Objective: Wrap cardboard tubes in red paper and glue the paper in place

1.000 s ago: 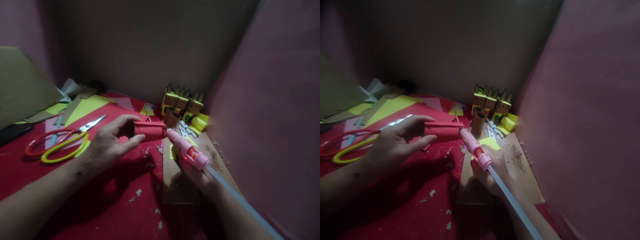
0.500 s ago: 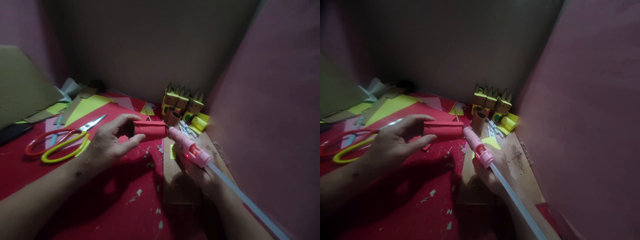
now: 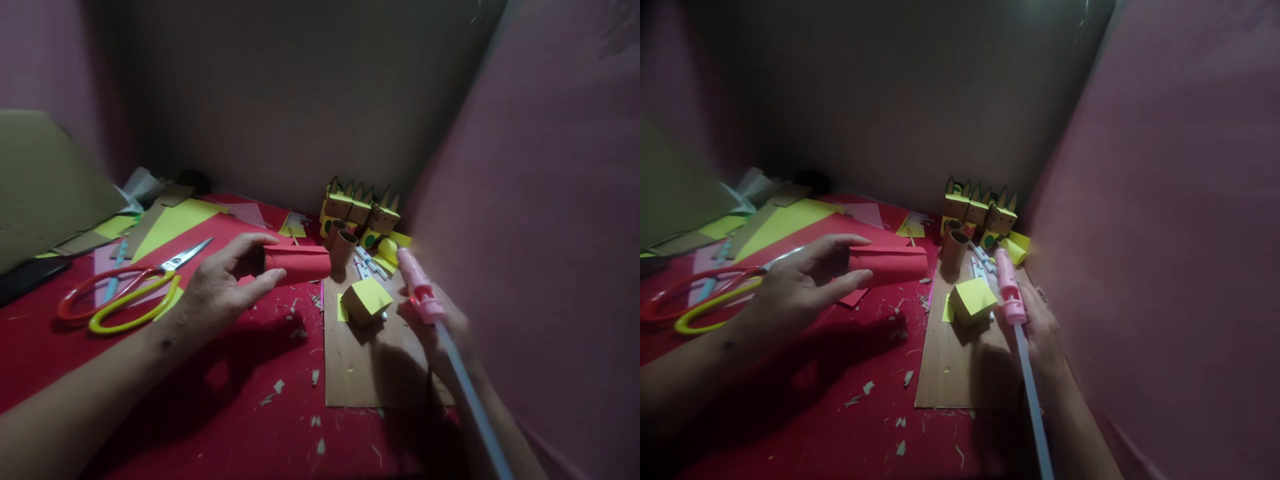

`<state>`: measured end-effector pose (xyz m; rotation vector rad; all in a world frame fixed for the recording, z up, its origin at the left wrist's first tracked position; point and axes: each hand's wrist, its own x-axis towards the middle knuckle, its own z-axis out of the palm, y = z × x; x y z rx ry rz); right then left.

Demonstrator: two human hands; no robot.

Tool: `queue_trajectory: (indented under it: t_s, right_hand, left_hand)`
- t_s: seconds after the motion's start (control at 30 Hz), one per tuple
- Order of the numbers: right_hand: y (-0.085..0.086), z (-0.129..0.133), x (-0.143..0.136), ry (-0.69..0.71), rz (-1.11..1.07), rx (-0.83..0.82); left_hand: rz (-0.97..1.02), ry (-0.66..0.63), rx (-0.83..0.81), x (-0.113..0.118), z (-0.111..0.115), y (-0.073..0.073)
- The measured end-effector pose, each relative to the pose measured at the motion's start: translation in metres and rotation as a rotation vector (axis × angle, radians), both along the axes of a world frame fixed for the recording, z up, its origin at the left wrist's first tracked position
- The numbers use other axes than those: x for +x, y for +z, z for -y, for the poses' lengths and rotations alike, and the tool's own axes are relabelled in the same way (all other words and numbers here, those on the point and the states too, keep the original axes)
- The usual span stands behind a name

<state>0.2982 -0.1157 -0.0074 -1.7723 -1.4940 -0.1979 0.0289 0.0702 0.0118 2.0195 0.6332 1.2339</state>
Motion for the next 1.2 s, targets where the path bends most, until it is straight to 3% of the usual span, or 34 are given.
queue_trajectory:
  t_s: [0.1,0.23,0.33,0.4,0.47,0.57,0.63,0.8,0.9,1.2]
  right_hand:
    - [-0.011,0.01,0.018,-0.258,0.043,-0.127]
    - [-0.025,0.018,0.036,-0.382,0.168,-0.422]
    - [-0.016,0.024,0.034,-0.404,0.213,-0.494]
    - [-0.002,0.024,0.021,-0.388,0.22,-0.382]
    - [0.014,0.017,0.0,-0.223,0.09,-0.204]
    - [0.032,-0.008,-0.035,0.247,-0.173,-0.01]
    - [0.04,-0.027,-0.054,0.378,-0.187,0.045]
    - [0.053,-0.057,-0.073,0.582,-0.204,-0.025]
    - [0.05,-0.064,-0.074,0.677,-0.197,0.051]
    - [0.031,-0.07,-0.071,0.722,-0.174,0.154]
  left_hand:
    - [0.028,-0.058,-0.037,0.0,0.001,-0.001]
    - [0.039,-0.106,-0.028,0.0,0.006,0.0]
    - [0.045,-0.139,-0.038,-0.001,0.01,0.003]
    - [0.038,-0.145,-0.039,-0.002,0.011,0.004]
    - [0.045,-0.15,-0.055,-0.002,0.012,0.004]
    - [0.063,-0.189,-0.121,-0.003,0.013,0.004]
    - [0.077,-0.226,-0.148,-0.003,0.013,0.004]
    - [0.071,-0.31,-0.163,-0.005,0.014,0.003]
    - [0.069,-0.32,-0.158,-0.006,0.012,0.002]
    - [0.102,-0.353,-0.157,-0.004,0.01,-0.002]
